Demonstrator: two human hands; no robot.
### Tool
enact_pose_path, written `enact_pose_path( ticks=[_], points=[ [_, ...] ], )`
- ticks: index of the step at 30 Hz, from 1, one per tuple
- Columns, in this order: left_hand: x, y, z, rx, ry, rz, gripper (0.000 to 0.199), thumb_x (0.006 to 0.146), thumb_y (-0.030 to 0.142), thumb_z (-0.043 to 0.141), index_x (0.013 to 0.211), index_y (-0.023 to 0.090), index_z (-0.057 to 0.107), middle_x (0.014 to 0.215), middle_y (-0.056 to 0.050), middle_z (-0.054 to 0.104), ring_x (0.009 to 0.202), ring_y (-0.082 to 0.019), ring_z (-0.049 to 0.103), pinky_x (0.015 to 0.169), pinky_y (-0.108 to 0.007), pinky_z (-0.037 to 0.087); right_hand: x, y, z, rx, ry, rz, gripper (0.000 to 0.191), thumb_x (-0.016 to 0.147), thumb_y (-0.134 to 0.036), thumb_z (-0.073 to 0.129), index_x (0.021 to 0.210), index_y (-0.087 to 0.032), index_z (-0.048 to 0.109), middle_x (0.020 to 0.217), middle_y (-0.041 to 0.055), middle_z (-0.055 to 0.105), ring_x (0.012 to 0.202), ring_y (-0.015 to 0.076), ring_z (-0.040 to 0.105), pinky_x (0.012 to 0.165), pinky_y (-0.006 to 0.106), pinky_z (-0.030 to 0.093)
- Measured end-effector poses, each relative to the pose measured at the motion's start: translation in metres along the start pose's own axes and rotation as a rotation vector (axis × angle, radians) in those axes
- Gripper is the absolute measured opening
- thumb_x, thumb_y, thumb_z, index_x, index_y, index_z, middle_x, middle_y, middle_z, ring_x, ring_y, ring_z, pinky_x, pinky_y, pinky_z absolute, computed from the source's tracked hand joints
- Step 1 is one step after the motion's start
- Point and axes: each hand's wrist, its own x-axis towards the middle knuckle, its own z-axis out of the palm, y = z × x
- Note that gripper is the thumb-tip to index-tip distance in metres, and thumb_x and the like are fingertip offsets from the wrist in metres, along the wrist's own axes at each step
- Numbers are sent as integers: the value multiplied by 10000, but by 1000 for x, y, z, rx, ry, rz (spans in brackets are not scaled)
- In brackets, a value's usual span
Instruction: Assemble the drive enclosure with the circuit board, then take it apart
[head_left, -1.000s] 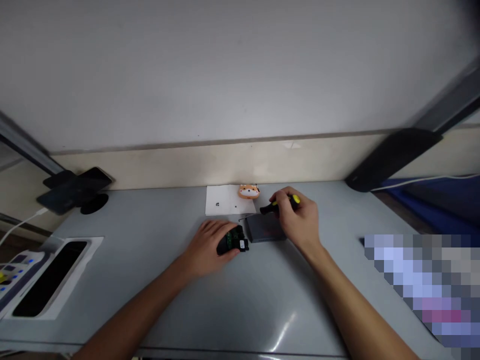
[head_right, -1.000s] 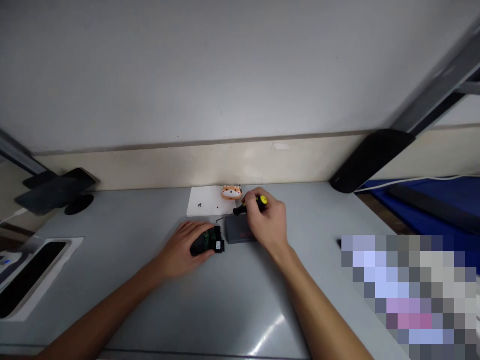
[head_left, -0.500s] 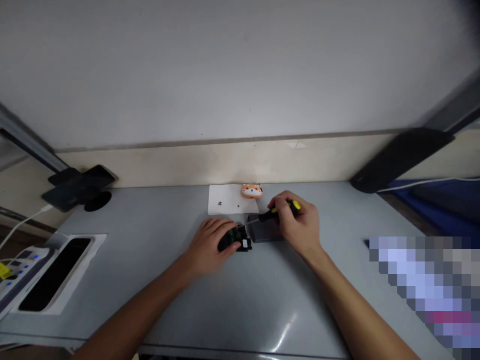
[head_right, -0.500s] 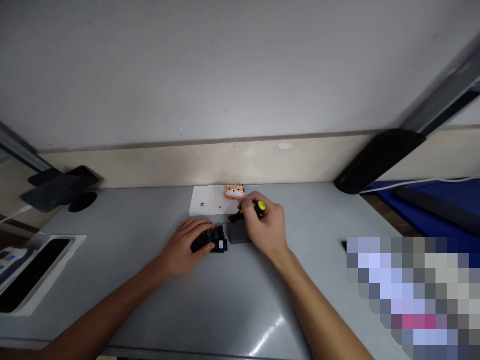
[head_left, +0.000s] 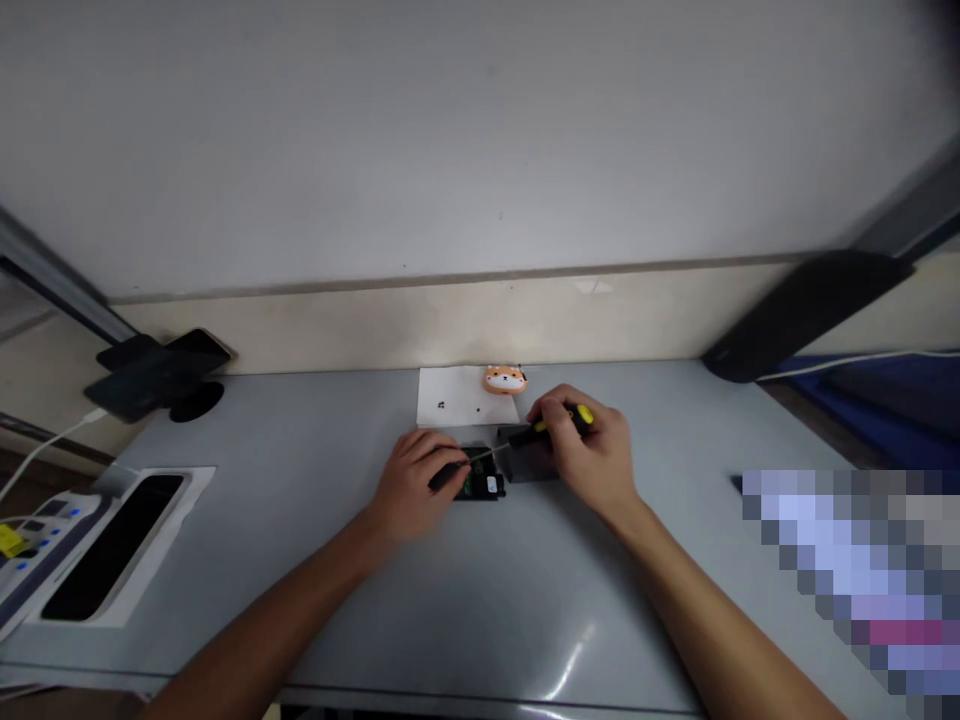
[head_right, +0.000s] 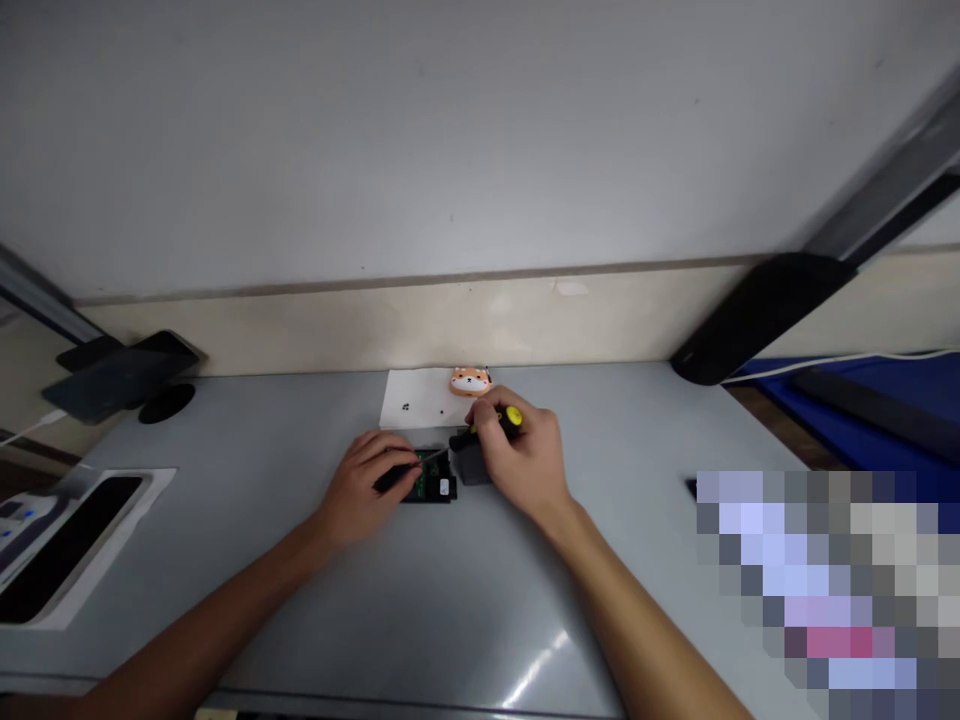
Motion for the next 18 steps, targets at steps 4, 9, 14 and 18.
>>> enact_pose_path(
  ticks=[4, 9, 14, 18],
  points=[
    [2, 2, -3, 37, 11, 13, 49, 957, 204, 672, 978, 225, 710, 987, -20, 725, 952, -181, 646, 898, -375, 493, 1, 0, -1, -3, 13, -21, 269, 920, -271, 537, 685, -199, 646, 595, -25, 585, 545, 116, 508, 529, 247, 374],
    [4, 4, -6, 83, -9, 25, 89, 952, 181, 665, 976, 239, 727, 977, -13, 730, 946, -177, 658, 895, -378, 491, -2, 2, -2, -49, -30, -30, 265, 938, -293, 544, 712, -201, 648, 553, -38, 538, 505, 111, 484, 520, 254, 371],
    [5, 6, -9, 94, -2, 43, 100, 953, 183, 670, 996, 247, 732, 985, -8, 736, 952, -177, 658, 896, -381, 487, -6, 3, -2, -33, -102, -55, 269, 964, -323, 543, 743, -205, 641, 538, -48, 521, 483, 106, 474, 519, 253, 381],
    [6, 6, -9, 92, 27, 37, 91, 956, 181, 666, 978, 242, 729, 972, -13, 734, 946, -178, 653, 884, -383, 485, -5, 0, -4, -6, 26, -102, 274, 957, -296, 537, 720, -205, 639, 589, -32, 581, 516, 110, 506, 520, 248, 392]
  ],
)
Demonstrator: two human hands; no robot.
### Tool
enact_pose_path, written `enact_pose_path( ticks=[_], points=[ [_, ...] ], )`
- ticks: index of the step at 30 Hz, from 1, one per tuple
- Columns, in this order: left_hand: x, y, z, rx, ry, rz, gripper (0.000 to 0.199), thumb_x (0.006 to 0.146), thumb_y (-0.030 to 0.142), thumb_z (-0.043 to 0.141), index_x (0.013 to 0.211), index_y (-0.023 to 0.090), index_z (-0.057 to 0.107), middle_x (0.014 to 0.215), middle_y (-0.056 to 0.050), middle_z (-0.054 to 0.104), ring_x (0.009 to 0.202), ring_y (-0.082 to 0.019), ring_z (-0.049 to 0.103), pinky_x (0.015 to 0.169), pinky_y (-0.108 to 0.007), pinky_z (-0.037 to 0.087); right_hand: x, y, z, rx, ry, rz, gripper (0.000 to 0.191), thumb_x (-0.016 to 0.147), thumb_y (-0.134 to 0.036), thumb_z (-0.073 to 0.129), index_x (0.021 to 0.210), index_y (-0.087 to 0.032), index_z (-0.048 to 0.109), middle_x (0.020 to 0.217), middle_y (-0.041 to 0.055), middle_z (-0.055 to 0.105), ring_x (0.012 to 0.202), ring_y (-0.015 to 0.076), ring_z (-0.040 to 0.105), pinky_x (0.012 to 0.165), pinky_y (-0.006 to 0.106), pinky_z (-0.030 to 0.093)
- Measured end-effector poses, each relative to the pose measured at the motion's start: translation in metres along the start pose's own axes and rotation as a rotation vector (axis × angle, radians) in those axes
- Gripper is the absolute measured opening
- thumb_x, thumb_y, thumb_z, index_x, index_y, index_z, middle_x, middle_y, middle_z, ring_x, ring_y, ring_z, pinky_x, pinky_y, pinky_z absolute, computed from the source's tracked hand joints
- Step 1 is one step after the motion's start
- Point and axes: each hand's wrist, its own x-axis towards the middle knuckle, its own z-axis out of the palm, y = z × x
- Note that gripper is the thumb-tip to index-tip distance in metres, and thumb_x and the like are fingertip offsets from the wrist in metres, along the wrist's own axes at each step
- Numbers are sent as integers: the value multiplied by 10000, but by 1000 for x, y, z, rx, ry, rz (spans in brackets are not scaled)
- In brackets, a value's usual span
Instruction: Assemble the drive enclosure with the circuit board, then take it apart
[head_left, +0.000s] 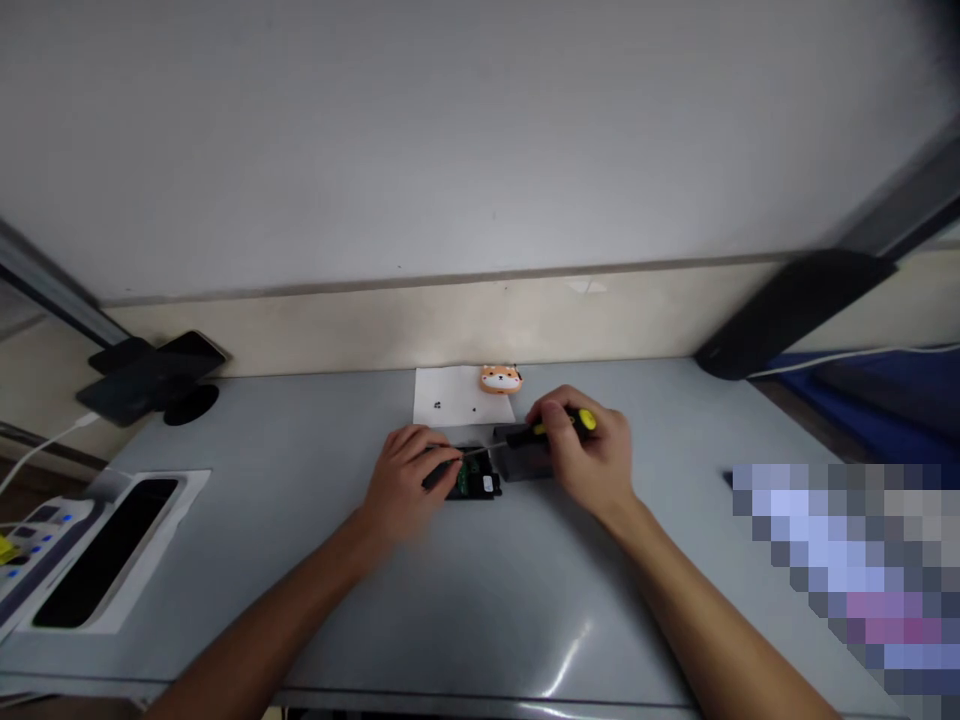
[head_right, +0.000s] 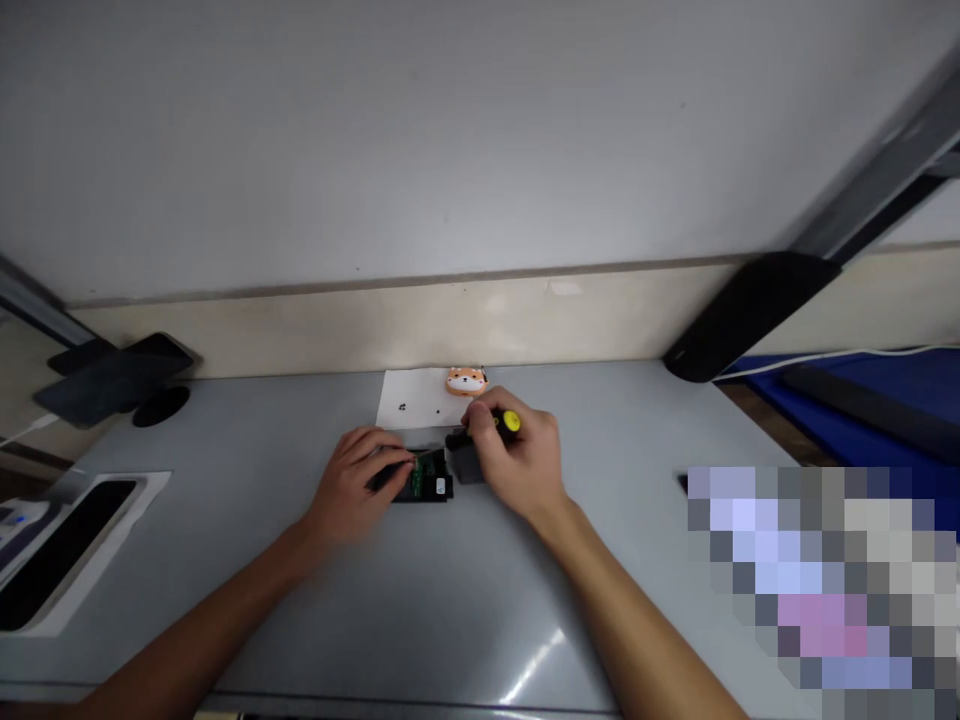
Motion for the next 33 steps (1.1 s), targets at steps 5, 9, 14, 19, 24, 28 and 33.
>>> enact_pose_path(
  ticks=[5, 9, 14, 19, 24, 28, 33],
  points=[
    [-1, -1, 3, -34, 6, -11, 82, 959, 184, 666, 985, 239, 722, 966, -15, 726, 933, -176, 645, 884, -384, 494, 1, -3, -1, 19, 35, -9, 275, 954, -281, 537, 710, -207, 639, 588, -35, 590, 517, 105, 509, 510, 237, 394],
    [-1, -2, 3, -41, 20, -5, 84, 953, 179, 671, 990, 234, 722, 959, -15, 723, 920, -172, 642, 875, -380, 497, -1, -4, 1, 17, -7, -5, 273, 955, -277, 538, 712, -205, 639, 580, -35, 590, 509, 107, 512, 508, 243, 396],
    [-1, -1, 2, -45, 14, 2, 92, 961, 181, 657, 988, 236, 725, 951, -17, 728, 914, -174, 648, 871, -379, 496, -1, -4, 0, 29, -38, 18, 232, 962, -314, 562, 764, -216, 634, 622, -27, 586, 537, 118, 504, 524, 259, 410],
    [-1, 5, 3, -134, -1, -33, 74, 967, 215, 663, 964, 239, 732, 936, -16, 726, 905, -174, 652, 883, -381, 508, -5, -4, 4, 115, 26, 56, 171, 948, -418, 619, 957, -247, 615, 759, 4, 609, 587, 145, 511, 515, 282, 426],
    [-3, 9, 2, -145, -138, -107, 207, 951, 297, 697, 1156, 275, 720, 1121, -38, 719, 1105, -222, 621, 1003, -430, 487, -6, -3, 9, 97, 48, 58, 181, 973, -432, 579, 958, -252, 597, 759, 5, 586, 583, 144, 494, 502, 280, 420],
    [-7, 5, 1, -20, -386, -125, 730, 889, 471, 757, 1526, 285, 450, 1514, -87, 534, 1414, -326, 426, 1163, -553, 345, -4, 1, 7, 32, 28, 55, 184, 961, -434, 605, 960, -250, 597, 715, -9, 571, 558, 140, 481, 481, 268, 395],
    [-11, 0, 4, 18, -447, -101, 630, 956, 439, 675, 1517, 271, 444, 1529, -77, 530, 1437, -312, 406, 1180, -550, 301, -3, 7, 9, -52, -24, 58, 194, 961, -441, 602, 962, -247, 601, 693, -19, 589, 541, 129, 486, 504, 257, 397]
  ],
)
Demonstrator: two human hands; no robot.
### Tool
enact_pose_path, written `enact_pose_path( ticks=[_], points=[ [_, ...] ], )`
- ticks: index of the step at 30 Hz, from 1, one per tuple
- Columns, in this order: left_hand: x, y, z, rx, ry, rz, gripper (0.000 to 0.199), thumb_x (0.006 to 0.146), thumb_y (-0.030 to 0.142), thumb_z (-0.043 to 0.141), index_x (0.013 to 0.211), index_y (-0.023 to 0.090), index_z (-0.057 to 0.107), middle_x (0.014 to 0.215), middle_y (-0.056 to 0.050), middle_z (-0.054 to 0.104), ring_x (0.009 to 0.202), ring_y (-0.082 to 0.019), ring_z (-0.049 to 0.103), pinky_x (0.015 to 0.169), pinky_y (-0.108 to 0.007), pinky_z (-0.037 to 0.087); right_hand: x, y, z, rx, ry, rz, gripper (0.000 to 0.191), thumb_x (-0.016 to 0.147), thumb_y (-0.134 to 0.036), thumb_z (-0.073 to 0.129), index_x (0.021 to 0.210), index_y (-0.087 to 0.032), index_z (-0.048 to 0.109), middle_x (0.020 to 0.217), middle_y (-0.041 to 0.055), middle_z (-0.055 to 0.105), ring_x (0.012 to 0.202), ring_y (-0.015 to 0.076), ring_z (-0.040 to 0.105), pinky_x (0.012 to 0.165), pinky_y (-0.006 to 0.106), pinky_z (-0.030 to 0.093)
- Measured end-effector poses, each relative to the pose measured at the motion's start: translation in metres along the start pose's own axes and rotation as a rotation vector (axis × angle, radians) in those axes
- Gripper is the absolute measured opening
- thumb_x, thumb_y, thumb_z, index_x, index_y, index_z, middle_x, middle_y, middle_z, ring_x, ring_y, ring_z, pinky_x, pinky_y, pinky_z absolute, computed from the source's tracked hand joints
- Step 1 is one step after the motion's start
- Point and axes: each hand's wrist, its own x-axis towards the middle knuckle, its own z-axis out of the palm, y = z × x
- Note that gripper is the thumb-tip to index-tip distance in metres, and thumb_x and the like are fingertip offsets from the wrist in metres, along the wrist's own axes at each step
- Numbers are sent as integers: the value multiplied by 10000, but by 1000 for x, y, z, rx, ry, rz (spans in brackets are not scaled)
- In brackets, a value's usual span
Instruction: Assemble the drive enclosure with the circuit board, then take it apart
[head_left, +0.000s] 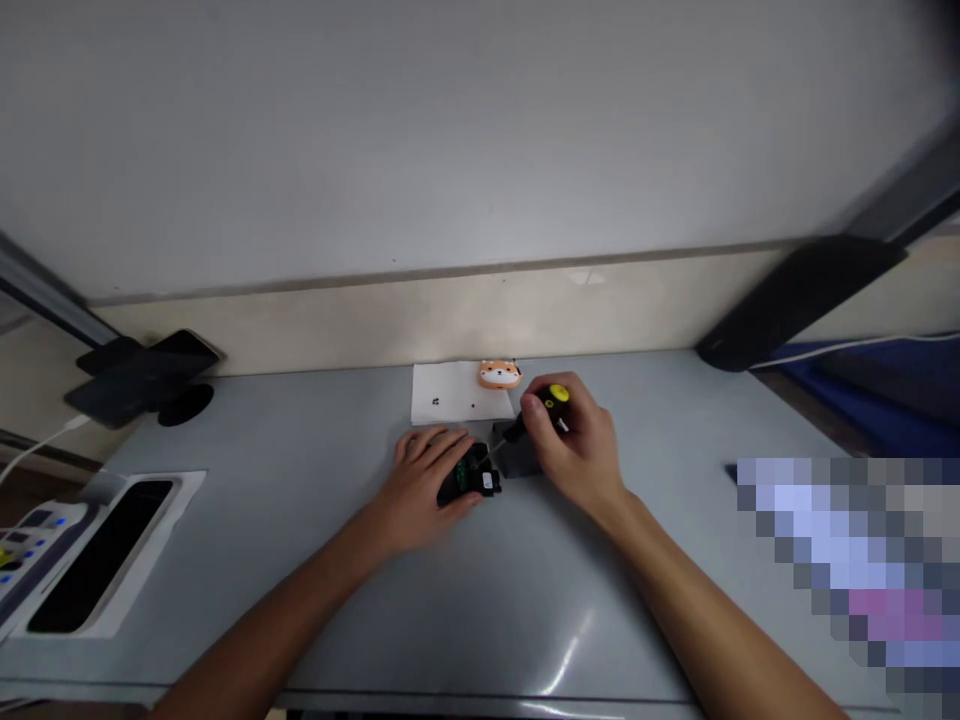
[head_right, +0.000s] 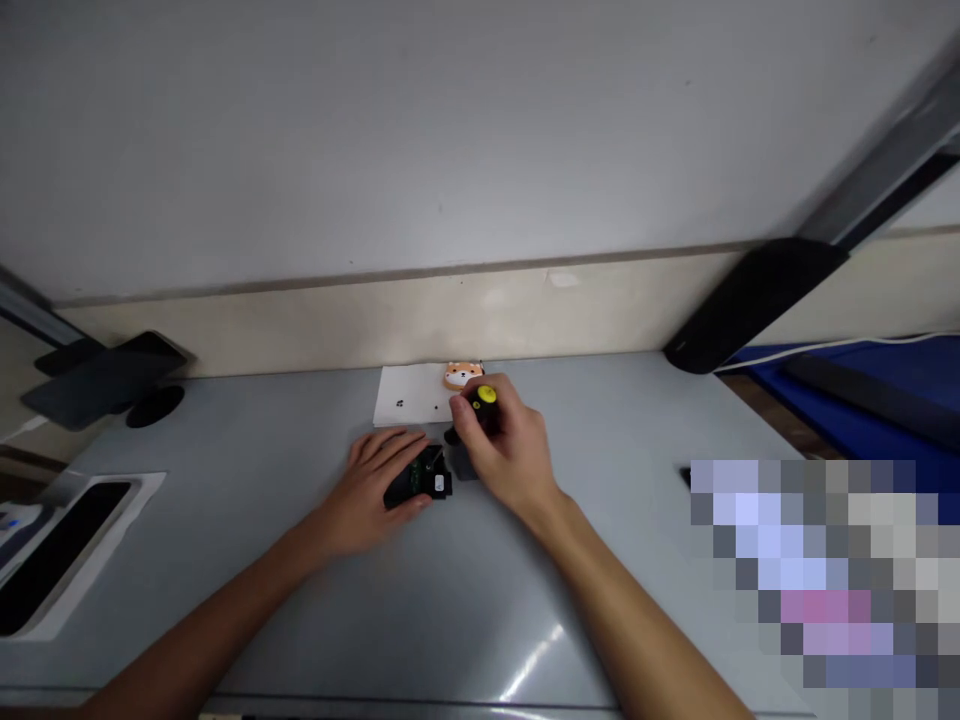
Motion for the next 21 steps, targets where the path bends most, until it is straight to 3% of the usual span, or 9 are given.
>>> enact_pose_path(
  ticks=[6, 21],
  points=[
    [2, 1, 0, -43, 14, -21, 565, 934, 377, 711, 1452, 272, 510, 1424, -59, 626, 1348, -298, 486, 1143, -517, 337, -2, 7, 5, -60, -84, -16, 236, 958, -470, 601, 1033, -246, 600, 753, -4, 661, 568, 134, 543, 543, 258, 429],
    [3, 2, 0, -57, 16, -24, 571, 922, 356, 729, 1451, 290, 523, 1412, -46, 636, 1325, -294, 499, 1129, -507, 358, -1, 6, 6, -24, -104, -9, 225, 967, -465, 587, 1024, -248, 592, 747, -4, 676, 570, 137, 564, 545, 249, 438]
  ],
)
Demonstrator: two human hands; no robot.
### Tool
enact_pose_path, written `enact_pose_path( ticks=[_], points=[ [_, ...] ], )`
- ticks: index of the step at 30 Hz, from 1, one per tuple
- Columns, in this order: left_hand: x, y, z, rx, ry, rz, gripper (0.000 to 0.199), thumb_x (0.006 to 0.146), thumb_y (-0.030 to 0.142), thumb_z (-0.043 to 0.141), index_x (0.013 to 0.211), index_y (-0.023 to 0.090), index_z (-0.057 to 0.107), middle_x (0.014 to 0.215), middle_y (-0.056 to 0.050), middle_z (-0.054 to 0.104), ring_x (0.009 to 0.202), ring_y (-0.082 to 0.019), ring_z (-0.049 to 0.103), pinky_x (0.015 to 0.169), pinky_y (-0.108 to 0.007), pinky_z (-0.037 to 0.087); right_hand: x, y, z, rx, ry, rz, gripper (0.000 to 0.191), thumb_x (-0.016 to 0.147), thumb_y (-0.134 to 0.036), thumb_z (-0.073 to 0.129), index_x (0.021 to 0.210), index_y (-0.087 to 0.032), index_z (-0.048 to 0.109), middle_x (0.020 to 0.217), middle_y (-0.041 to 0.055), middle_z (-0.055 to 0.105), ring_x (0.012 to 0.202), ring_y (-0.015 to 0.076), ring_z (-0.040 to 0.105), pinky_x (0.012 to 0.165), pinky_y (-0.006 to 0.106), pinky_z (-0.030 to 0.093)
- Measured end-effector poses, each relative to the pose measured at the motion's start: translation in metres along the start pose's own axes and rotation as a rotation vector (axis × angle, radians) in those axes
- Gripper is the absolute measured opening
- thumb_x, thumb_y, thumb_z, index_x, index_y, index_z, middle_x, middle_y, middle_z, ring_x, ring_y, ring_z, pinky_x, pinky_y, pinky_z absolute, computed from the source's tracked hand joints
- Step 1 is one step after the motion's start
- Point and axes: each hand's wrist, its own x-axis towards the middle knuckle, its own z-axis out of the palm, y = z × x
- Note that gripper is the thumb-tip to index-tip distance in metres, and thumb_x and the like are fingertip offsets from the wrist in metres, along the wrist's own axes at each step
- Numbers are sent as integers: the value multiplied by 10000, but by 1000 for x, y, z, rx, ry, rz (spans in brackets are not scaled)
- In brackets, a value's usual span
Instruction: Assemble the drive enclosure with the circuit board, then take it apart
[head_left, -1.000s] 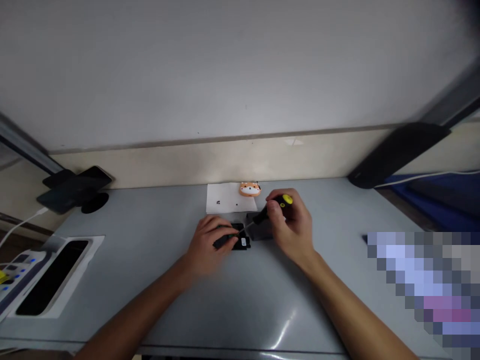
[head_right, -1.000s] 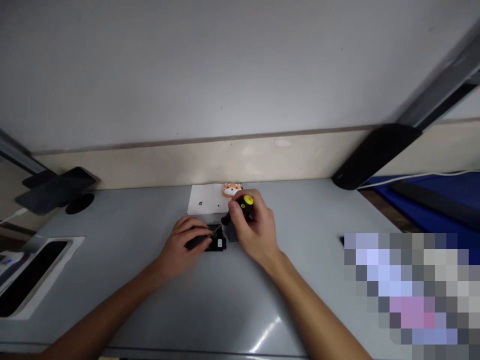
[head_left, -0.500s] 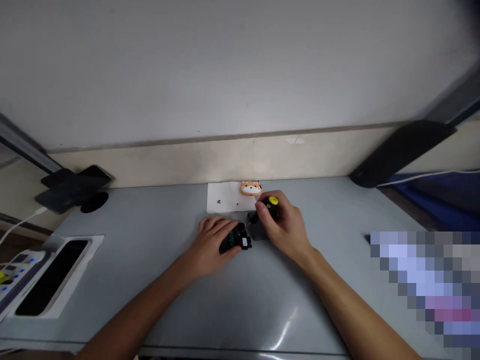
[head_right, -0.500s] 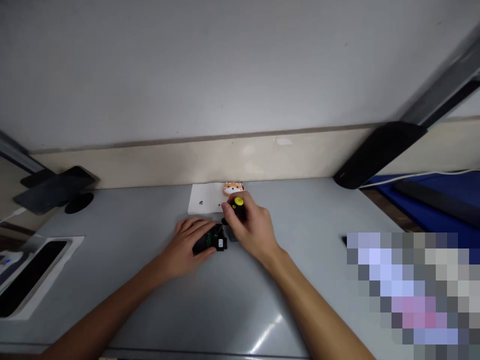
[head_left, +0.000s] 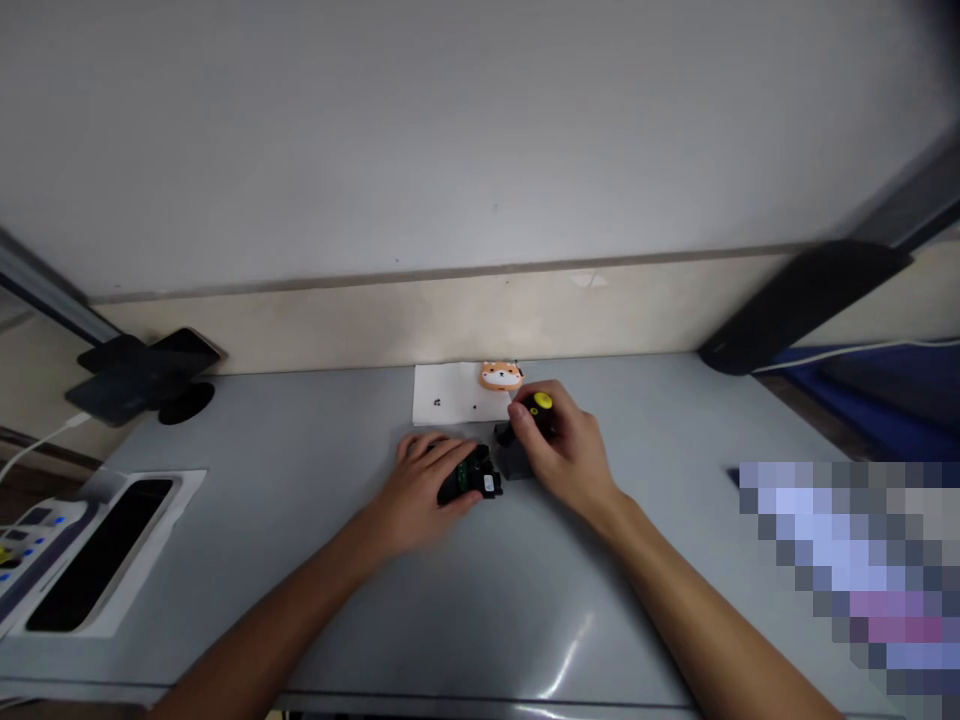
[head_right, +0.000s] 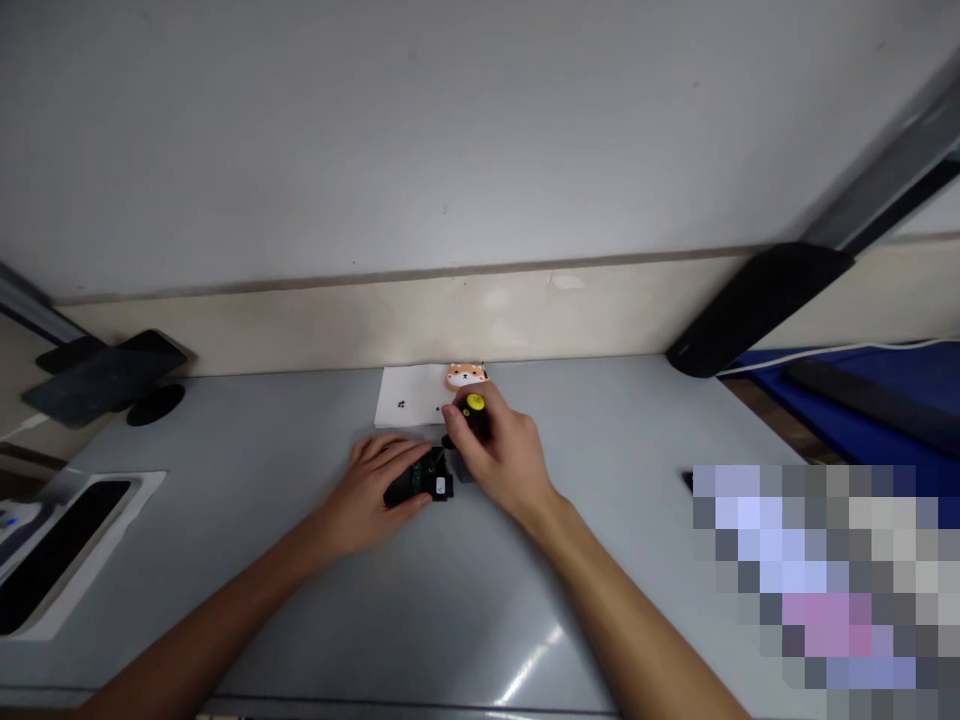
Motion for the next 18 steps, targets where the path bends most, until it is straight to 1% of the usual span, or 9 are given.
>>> enact_pose_path(
  ticks=[7, 10, 14, 18],
  points=[
    [0, -2, 1, 2, 25, 19, 597, 907, 373, 746, 1459, 307, 526, 1379, -58, 653, 1308, -291, 520, 1119, -502, 384, 0, 1, 1, -8, 13, 8, 242, 966, -485, 583, 1005, -246, 600, 751, 2, 679, 567, 138, 559, 543, 251, 435],
    [1, -1, 0, -1, 17, 17, 582, 907, 367, 746, 1447, 306, 538, 1376, -55, 656, 1296, -290, 530, 1116, -500, 383, 0, 1, 1, -2, 6, 6, 249, 964, -490, 582, 994, -244, 600, 754, 5, 684, 565, 139, 559, 543, 252, 434],
    [0, -2, 0, -14, 9, 23, 573, 927, 360, 727, 1458, 310, 517, 1401, -47, 641, 1287, -279, 542, 1119, -493, 370, 0, 1, 2, -6, 11, 19, 253, 962, -494, 584, 994, -244, 609, 714, -11, 659, 537, 130, 521, 521, 251, 408],
    [0, -1, -1, -16, -3, 18, 559, 933, 358, 721, 1452, 305, 519, 1410, -43, 636, 1286, -275, 546, 1109, -484, 369, 0, 1, 2, -8, 18, 21, 251, 965, -489, 584, 996, -243, 614, 731, -12, 662, 540, 123, 508, 525, 248, 402]
  ],
)
